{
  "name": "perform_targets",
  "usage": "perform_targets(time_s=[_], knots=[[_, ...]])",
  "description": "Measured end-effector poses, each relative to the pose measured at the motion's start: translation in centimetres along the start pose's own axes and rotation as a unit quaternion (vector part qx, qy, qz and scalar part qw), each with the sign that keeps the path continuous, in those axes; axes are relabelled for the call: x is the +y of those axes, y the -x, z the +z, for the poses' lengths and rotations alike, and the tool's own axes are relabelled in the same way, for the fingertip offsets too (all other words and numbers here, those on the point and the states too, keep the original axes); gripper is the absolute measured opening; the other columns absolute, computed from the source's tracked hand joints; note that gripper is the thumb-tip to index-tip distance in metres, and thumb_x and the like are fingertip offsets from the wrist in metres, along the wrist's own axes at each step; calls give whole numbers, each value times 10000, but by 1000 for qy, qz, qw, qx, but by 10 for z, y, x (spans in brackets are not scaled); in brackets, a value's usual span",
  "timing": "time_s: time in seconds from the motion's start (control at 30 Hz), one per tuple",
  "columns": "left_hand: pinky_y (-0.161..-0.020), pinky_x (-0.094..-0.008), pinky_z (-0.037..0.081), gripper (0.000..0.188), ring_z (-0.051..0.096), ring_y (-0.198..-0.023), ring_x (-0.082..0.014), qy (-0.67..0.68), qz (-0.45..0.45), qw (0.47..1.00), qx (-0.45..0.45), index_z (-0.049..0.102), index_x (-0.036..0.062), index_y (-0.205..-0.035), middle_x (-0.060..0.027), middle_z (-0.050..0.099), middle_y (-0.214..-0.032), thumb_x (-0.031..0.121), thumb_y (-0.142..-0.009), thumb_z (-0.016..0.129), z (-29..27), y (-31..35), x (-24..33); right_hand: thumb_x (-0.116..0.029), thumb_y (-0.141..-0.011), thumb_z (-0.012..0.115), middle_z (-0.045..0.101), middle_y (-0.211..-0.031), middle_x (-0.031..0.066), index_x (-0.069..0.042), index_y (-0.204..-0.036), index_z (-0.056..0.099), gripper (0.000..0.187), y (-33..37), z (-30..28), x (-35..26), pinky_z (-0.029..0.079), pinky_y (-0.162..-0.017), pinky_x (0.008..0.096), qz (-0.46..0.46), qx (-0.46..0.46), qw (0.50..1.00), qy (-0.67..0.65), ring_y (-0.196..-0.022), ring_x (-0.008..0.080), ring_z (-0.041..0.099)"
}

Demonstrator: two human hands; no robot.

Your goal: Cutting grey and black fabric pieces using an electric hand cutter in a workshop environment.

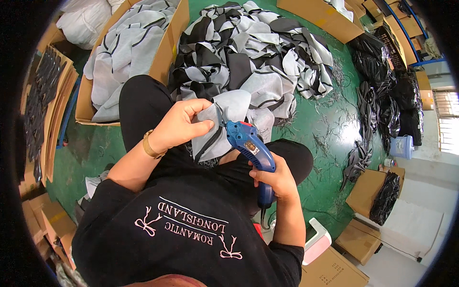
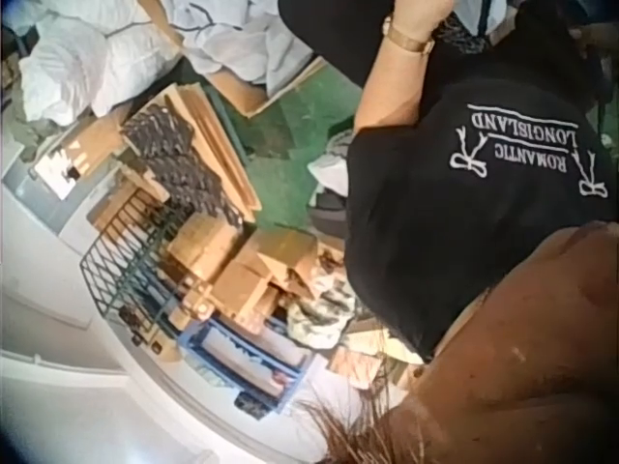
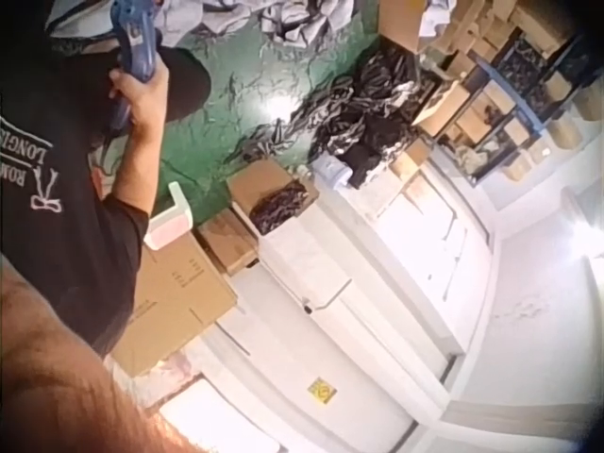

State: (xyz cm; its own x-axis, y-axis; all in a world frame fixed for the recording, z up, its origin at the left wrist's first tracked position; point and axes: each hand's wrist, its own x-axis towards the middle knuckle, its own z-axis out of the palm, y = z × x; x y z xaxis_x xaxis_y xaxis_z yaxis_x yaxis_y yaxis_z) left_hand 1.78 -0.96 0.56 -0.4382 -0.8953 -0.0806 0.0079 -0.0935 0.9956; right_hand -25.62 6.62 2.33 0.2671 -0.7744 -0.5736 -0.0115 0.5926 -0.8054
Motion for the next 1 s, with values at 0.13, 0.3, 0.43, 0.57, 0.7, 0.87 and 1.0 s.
perform_targets(time_s=[0.13,0.3,0.43,0.57,0.7,0.87,1.0], knots=[[-627,-181,406,225,484,-699,-5,-52,12,999,11,628,8,-995,57,573,-808,38,-772,616,2,2,12,-21,-664,701,604,-845,74,32,-978,586,338,-1,-3,1,474,-528,276,2,-11,1000,-4,-580,152,578],[-548,-201,372,210,427,-632,8,-147,-4,989,-10,623,8,-960,68,541,-778,54,-756,623,0,3,13,-71,-641,719,598,-746,82,37,-955,587,357,-10,-5,0,474,-514,278,19,-44,998,-32,-562,168,579],[-483,-185,359,212,428,-583,19,-24,14,999,-21,619,16,-977,67,549,-766,75,-773,618,-4,-6,3,-104,-642,719,571,-679,81,45,-952,579,371,-27,2,1,469,-503,279,-15,-50,994,-93,-549,169,561],[-766,-206,462,259,559,-853,-38,110,-104,988,-25,594,-11,-1069,12,624,-954,9,-814,557,-11,-3,12,-125,-657,713,525,-664,75,44,-977,542,400,-37,-3,1,447,-491,279,-87,-9,979,-185,-538,157,507],[-791,-220,467,252,575,-860,-50,172,-98,980,32,588,4,-1084,13,628,-970,-11,-835,555,-27,-2,4,-119,-679,693,482,-675,62,25,-1007,529,393,-41,-9,1,423,-492,274,-106,6,970,-218,-583,144,477],[-700,-222,479,213,590,-786,-68,206,135,901,356,588,67,-1054,11,631,-907,19,-847,568,-98,-2,9,-142,-655,678,473,-687,61,11,-1001,519,410,-44,-29,6,412,-477,271,-133,70,961,-232,-587,146,463],[-766,-264,423,114,553,-807,-95,206,250,817,476,572,108,-929,10,596,-876,43,-845,613,-189,37,4,-132,-666,675,479,-706,59,12,-1016,515,411,-55,-37,7,414,-495,268,-139,81,954,-253,-603,145,465]])
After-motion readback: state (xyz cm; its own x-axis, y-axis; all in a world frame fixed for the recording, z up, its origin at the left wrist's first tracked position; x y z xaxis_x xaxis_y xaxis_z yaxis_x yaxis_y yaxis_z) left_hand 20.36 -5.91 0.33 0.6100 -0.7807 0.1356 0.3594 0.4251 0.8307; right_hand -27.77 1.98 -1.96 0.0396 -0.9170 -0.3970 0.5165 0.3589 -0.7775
